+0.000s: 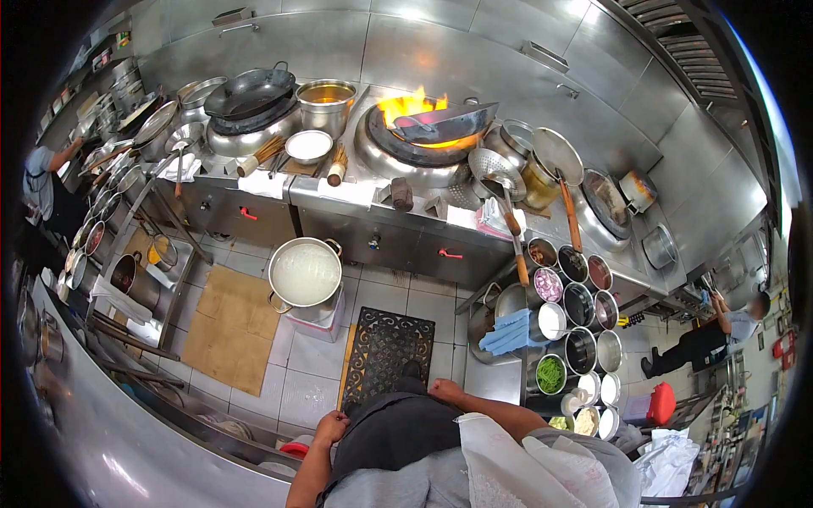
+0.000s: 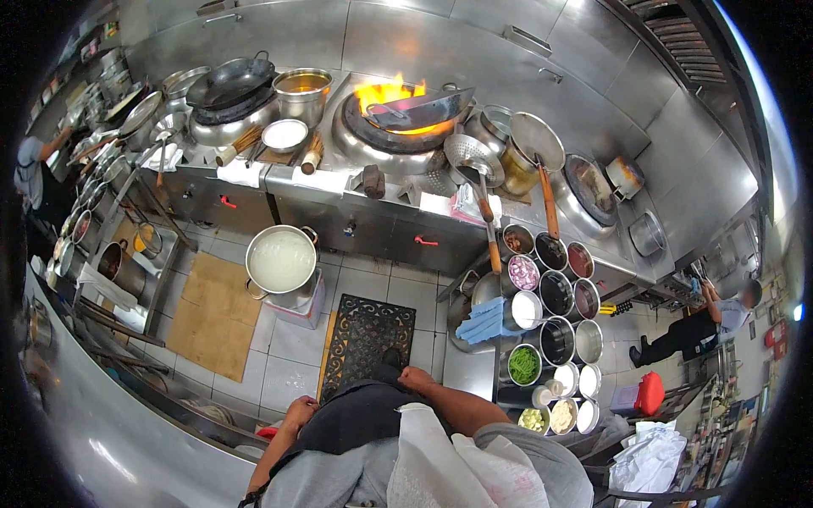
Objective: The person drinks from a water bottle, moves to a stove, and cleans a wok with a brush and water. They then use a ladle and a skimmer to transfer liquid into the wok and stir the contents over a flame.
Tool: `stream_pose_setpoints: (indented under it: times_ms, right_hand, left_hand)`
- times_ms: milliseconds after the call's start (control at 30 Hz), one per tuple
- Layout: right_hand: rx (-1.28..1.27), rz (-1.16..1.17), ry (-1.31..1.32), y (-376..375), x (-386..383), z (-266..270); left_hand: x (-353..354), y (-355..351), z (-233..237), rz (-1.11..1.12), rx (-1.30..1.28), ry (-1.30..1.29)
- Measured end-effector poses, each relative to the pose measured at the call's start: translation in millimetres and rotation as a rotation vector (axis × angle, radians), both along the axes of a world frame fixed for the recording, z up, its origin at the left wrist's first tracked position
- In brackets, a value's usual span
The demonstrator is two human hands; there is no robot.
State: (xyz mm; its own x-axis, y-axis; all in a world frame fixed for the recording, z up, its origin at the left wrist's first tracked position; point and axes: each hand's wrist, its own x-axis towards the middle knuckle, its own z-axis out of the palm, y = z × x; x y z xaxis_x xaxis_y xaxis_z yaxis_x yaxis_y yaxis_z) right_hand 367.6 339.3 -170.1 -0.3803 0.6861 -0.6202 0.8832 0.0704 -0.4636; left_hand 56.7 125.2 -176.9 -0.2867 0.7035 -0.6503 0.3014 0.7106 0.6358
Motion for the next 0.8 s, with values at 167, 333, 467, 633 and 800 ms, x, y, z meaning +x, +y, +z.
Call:
stream_pose_setpoints:
  times_ms: [167,333,467,633,800]
  right_hand:
    - [0.010,0.027,0.018,0.7,1.8,-4.2]
    - [-0.015,0.012,-0.012,-0.3,-1.9,7.7]
    - [-0.030,-0.003,-0.007,1.1,-1.1,2.8]
    - [-0.011,0.044,-0.003,2.3,-1.8,4.6]
    - [-0.024,0.026,0.012,2.1,-0.2,1.2]
  left_hand:
    - [-0.6,0.6,-0.4,0.002,-0.034,-0.005]
    - [-0.3,1.4,5.2,0.001,-0.051,-0.007]
    - [-0.5,0.6,3.9,0.003,-0.028,-0.008]
    - [-0.5,-0.2,4.2,-0.014,-0.016,0.015]
    - [-0.8,1.0,4.9,-0.013,-0.032,-0.008]
